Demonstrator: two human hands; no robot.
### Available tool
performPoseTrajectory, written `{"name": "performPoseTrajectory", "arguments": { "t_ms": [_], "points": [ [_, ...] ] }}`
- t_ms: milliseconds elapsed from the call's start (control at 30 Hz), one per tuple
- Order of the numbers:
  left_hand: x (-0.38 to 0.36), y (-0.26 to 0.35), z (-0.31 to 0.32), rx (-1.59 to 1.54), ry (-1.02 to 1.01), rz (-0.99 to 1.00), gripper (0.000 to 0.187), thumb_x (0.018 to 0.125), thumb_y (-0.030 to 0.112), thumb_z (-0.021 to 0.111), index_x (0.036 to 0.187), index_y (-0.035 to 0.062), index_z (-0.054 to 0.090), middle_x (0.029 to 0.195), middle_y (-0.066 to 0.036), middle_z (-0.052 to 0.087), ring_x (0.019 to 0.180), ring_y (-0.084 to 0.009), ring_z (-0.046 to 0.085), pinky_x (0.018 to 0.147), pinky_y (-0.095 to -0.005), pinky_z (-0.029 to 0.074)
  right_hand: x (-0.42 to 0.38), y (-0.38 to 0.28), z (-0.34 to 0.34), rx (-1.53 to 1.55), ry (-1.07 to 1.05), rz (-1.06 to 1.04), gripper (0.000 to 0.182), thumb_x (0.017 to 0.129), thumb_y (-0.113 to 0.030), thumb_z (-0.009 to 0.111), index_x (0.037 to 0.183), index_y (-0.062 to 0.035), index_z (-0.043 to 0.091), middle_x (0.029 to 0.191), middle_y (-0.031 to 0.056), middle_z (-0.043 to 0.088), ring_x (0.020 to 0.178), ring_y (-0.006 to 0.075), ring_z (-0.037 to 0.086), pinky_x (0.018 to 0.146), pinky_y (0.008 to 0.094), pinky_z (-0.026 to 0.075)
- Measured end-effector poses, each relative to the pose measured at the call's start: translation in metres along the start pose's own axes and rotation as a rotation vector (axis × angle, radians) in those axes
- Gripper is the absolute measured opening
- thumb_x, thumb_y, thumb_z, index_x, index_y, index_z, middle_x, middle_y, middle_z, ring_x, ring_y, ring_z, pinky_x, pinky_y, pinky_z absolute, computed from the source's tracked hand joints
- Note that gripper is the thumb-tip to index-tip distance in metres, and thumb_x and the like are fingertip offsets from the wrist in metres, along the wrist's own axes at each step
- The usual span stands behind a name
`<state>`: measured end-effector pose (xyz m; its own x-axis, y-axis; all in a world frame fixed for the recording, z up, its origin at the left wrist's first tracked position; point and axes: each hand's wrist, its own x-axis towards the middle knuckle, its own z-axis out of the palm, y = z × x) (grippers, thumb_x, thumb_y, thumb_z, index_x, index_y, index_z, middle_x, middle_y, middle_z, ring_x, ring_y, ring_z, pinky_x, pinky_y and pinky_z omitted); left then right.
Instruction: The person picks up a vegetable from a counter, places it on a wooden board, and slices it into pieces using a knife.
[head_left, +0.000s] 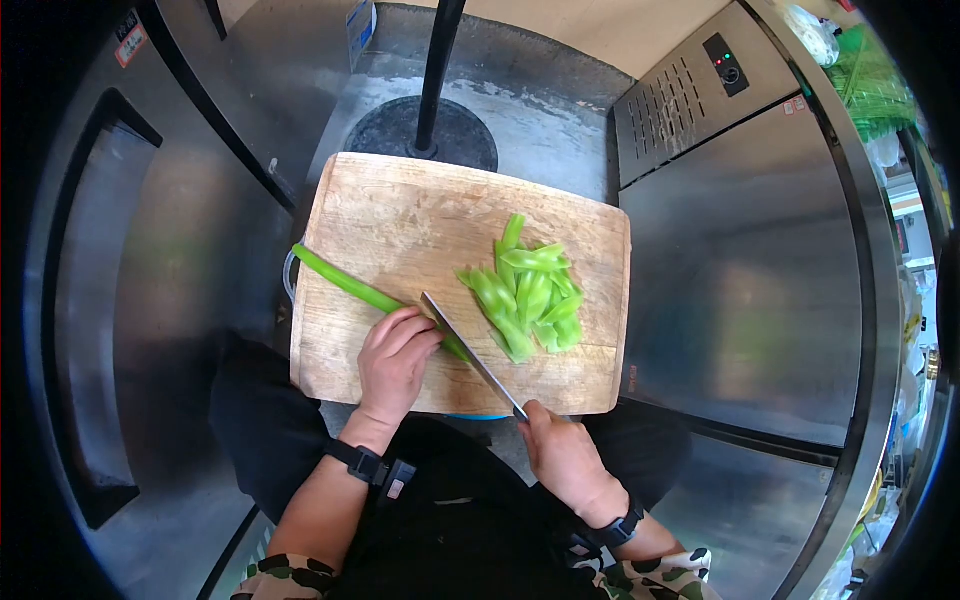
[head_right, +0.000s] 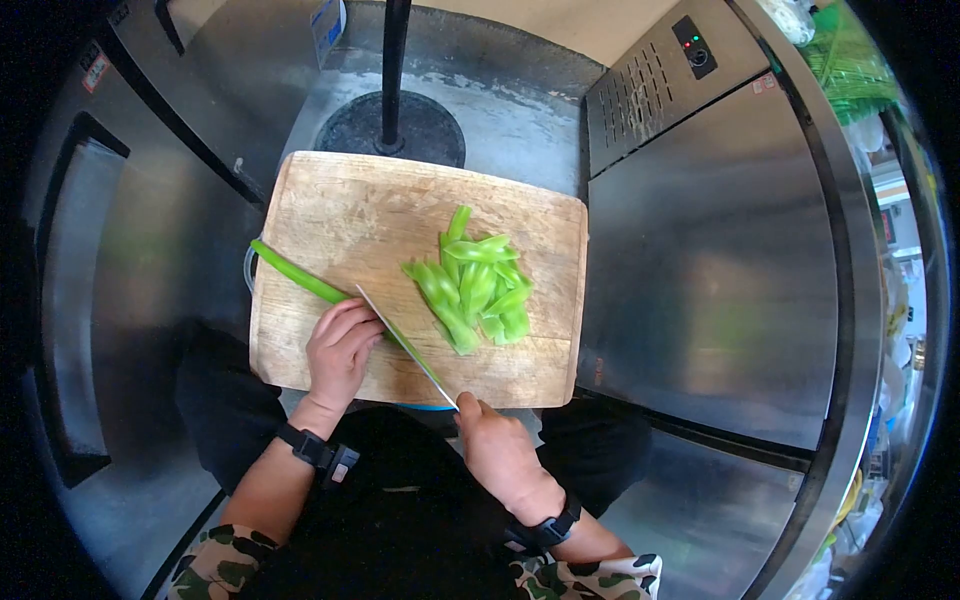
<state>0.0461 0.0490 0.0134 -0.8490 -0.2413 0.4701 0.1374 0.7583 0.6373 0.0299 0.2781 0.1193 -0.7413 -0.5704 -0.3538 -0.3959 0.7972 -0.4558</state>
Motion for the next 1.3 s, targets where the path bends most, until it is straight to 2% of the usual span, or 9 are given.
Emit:
{"name": "performPoseTrajectory", "arguments": {
  "t_ms": [200,500,600,700,900,1300],
  "points": [
    [-0.001,-0.003,0.000,-0.012,-0.009,0.003,0.018,0.072,0.006,0.073,0.090,0.0087,0.072,0.099,-0.004,0.068,0.106,-0.0275,0.062,0.087,-0.0395,0.051,0.015,0.007,0.006,0.016,-0.022,-0.023,0.015,0.096,-0.014,0.056,0.101,-0.0026,0.048,0.076,0.0243,0.063,0.070,0.0448,0.063,0.061,0.0528,0.051],
    [-0.004,0.000,-0.002,-0.011,0.008,-0.035,0.020,0.071,0.005,0.075,0.090,0.0092,0.073,0.099,-0.004,0.067,0.104,-0.0298,0.060,0.087,-0.0397,0.052,0.034,0.007,0.013,0.071,0.074,0.009,0.015,0.096,-0.013,0.058,0.100,-0.0025,0.048,0.075,0.0251,0.063,0.072,0.0466,0.063,0.061,0.0538,0.049],
    [-0.005,-0.001,-0.001,-0.029,0.006,-0.048,0.020,0.070,0.004,0.076,0.090,0.0092,0.072,0.099,-0.005,0.067,0.104,-0.0310,0.060,0.088,-0.0401,0.051,0.025,0.002,0.005,0.057,0.079,-0.010,0.015,0.097,-0.017,0.054,0.102,-0.0043,0.048,0.085,0.0242,0.065,0.072,0.0460,0.063,0.062,0.0533,0.052],
    [-0.005,-0.001,0.001,-0.014,0.013,-0.041,0.020,0.070,0.005,0.076,0.089,0.0086,0.072,0.098,-0.005,0.067,0.104,-0.0302,0.060,0.087,-0.0398,0.052,0.018,-0.003,-0.003,0.043,0.058,-0.019,0.015,0.095,-0.014,0.058,0.100,-0.0023,0.049,0.081,0.0237,0.064,0.074,0.0457,0.063,0.063,0.0521,0.050],
    [-0.003,-0.001,-0.002,-0.011,-0.009,-0.044,0.018,0.071,0.005,0.076,0.088,0.0081,0.071,0.098,-0.006,0.067,0.104,-0.0310,0.059,0.088,-0.0398,0.051,0.015,-0.007,-0.007,-0.002,0.011,-0.022,0.014,0.096,-0.014,0.057,0.099,-0.0027,0.049,0.082,0.0232,0.064,0.074,0.0442,0.064,0.063,0.0513,0.052],
    [-0.003,-0.002,0.000,-0.031,-0.011,-0.056,0.017,0.071,0.005,0.075,0.088,0.0075,0.070,0.097,-0.005,0.067,0.104,-0.0306,0.059,0.090,-0.0398,0.050,0.043,-0.002,0.018,-0.018,-0.044,0.005,0.017,0.096,-0.015,0.056,0.107,-0.0033,0.048,0.078,0.0246,0.064,0.072,0.0452,0.064,0.062,0.0537,0.050]
  ]
}}
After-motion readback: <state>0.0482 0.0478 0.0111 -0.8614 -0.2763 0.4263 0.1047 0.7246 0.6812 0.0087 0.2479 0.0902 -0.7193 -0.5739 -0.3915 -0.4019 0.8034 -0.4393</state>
